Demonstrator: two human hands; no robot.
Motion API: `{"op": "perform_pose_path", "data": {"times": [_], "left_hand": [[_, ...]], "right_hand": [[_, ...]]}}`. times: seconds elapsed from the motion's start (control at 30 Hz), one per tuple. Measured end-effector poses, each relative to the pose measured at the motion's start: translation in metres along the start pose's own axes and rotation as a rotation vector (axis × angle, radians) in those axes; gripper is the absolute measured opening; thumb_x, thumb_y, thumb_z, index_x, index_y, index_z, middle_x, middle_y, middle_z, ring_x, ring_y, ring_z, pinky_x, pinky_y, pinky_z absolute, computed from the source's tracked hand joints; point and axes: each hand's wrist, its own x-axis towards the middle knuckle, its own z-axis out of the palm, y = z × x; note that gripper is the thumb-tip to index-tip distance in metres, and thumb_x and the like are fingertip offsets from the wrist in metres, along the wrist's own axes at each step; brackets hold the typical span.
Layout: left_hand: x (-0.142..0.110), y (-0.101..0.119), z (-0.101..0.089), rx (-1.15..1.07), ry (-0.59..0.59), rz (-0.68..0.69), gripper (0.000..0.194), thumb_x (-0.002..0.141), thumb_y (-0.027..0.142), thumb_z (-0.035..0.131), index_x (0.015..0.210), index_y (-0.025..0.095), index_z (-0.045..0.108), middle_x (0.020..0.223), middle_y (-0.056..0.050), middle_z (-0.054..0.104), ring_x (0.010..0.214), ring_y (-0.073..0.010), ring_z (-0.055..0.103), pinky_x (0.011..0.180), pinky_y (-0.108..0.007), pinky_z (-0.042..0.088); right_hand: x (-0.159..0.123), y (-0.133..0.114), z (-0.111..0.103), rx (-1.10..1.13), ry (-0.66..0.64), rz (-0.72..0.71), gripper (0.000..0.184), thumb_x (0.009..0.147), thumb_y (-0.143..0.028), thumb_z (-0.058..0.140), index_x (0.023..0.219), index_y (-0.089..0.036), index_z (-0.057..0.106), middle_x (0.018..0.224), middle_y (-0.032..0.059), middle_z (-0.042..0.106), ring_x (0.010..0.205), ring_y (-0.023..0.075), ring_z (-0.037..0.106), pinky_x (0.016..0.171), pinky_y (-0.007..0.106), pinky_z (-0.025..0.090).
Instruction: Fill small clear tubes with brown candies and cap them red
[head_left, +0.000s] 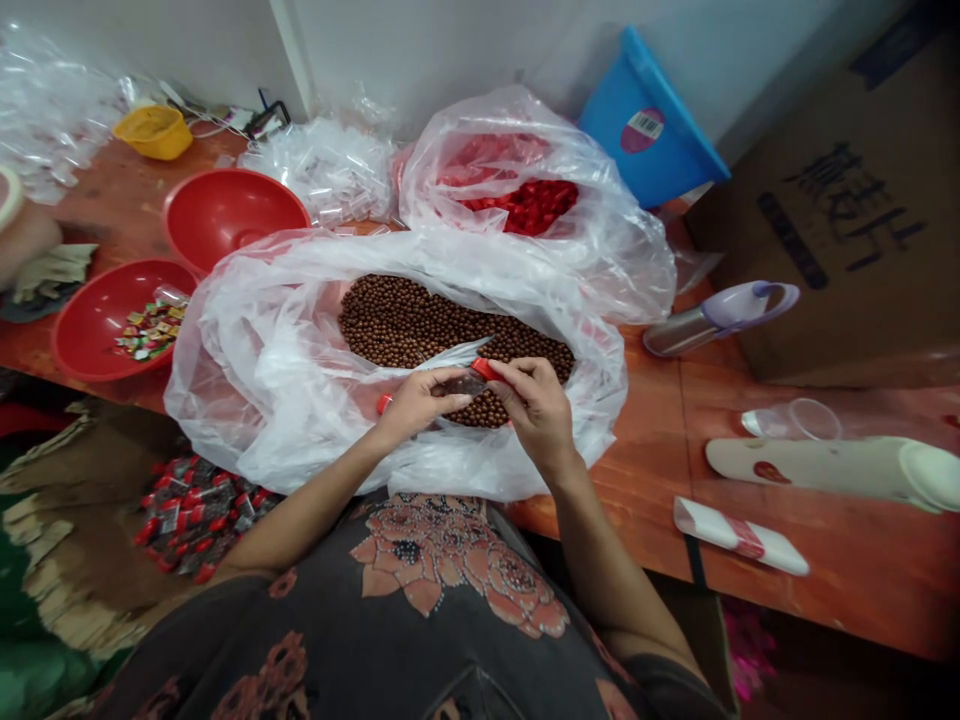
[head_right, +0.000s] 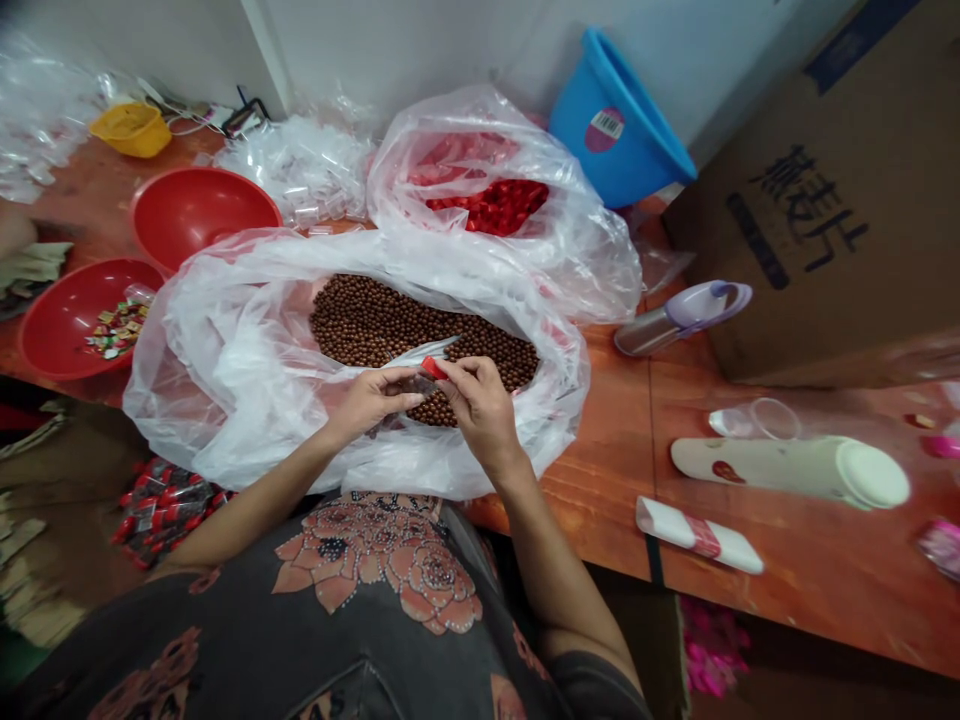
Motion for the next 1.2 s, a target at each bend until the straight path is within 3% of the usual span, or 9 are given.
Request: {"op": "perform_pose_path", "data": {"times": [0.13, 0.33, 0.5, 0.6, 0.67, 0.93, 1.2], "left_hand": [[0.0, 0.003, 0.0, 0.003, -0.022, 0.005, 0.038, 0.07, 0.02, 0.078, 0.108, 0.018, 0.075, 0.104, -0.006, 0.074, 0.096, -0.0174, 0.067, 0.093, -0.032, 0.05], [-0.002, 0.007, 0.001, 0.02, -0.034, -0.02, 0.036, 0.068, 0.017, 0.078, 0.103, 0.019, 0.077, 0.102, -0.005, 0.075, 0.092, -0.0175, 0.068, 0.089, -0.031, 0.052], [-0.005, 0.012, 0.003, -0.007, -0.014, -0.056, 0.038, 0.067, 0.018, 0.079, 0.105, 0.019, 0.076, 0.102, -0.007, 0.075, 0.092, -0.0193, 0.068, 0.083, -0.031, 0.054], [-0.007, 0.012, 0.007, -0.05, -0.006, -0.062, 0.04, 0.067, 0.021, 0.079, 0.107, 0.018, 0.076, 0.103, -0.008, 0.075, 0.092, -0.0198, 0.068, 0.082, -0.032, 0.055], [-0.007, 0.011, 0.01, -0.085, -0.011, -0.054, 0.041, 0.067, 0.022, 0.08, 0.108, 0.018, 0.076, 0.103, -0.007, 0.075, 0.09, -0.0189, 0.068, 0.083, -0.031, 0.055], [-0.008, 0.011, 0.009, -0.042, 0.007, -0.043, 0.043, 0.066, 0.021, 0.081, 0.109, 0.019, 0.076, 0.104, -0.005, 0.075, 0.092, -0.0183, 0.068, 0.086, -0.031, 0.054], [-0.01, 0.011, 0.007, -0.016, -0.016, -0.044, 0.041, 0.066, 0.02, 0.08, 0.106, 0.02, 0.077, 0.099, -0.005, 0.076, 0.088, -0.0182, 0.068, 0.083, -0.031, 0.054]], "right_hand": [[-0.004, 0.002, 0.002, 0.039, -0.074, -0.083, 0.034, 0.093, -0.024, 0.059, 0.122, -0.04, 0.065, 0.123, -0.0004, 0.069, 0.114, 0.0208, 0.063, 0.098, 0.044, 0.05], [-0.004, 0.01, -0.003, 0.089, -0.052, -0.159, 0.036, 0.093, -0.018, 0.059, 0.119, -0.041, 0.066, 0.119, -0.003, 0.072, 0.108, 0.0192, 0.068, 0.093, 0.043, 0.052], [-0.008, 0.017, 0.0, 0.015, -0.104, -0.132, 0.029, 0.089, -0.028, 0.065, 0.117, -0.038, 0.068, 0.123, -0.0011, 0.07, 0.112, 0.0225, 0.067, 0.098, 0.047, 0.051], [-0.016, 0.016, 0.01, 0.016, -0.05, -0.109, 0.046, 0.084, -0.033, 0.071, 0.129, -0.034, 0.062, 0.13, 0.0029, 0.066, 0.12, 0.0259, 0.063, 0.102, 0.048, 0.05], [-0.02, 0.013, 0.015, 0.022, 0.008, -0.078, 0.045, 0.089, -0.03, 0.065, 0.133, -0.034, 0.058, 0.133, 0.003, 0.064, 0.121, 0.0252, 0.062, 0.102, 0.048, 0.05], [-0.016, 0.01, 0.004, 0.0, -0.014, -0.112, 0.036, 0.094, -0.021, 0.051, 0.123, -0.039, 0.065, 0.128, -0.0028, 0.066, 0.114, 0.0211, 0.065, 0.097, 0.049, 0.051], [-0.019, 0.011, -0.002, 0.007, -0.015, -0.15, 0.033, 0.095, -0.021, 0.051, 0.119, -0.037, 0.067, 0.124, -0.0005, 0.07, 0.11, 0.0219, 0.067, 0.094, 0.049, 0.053]]}}
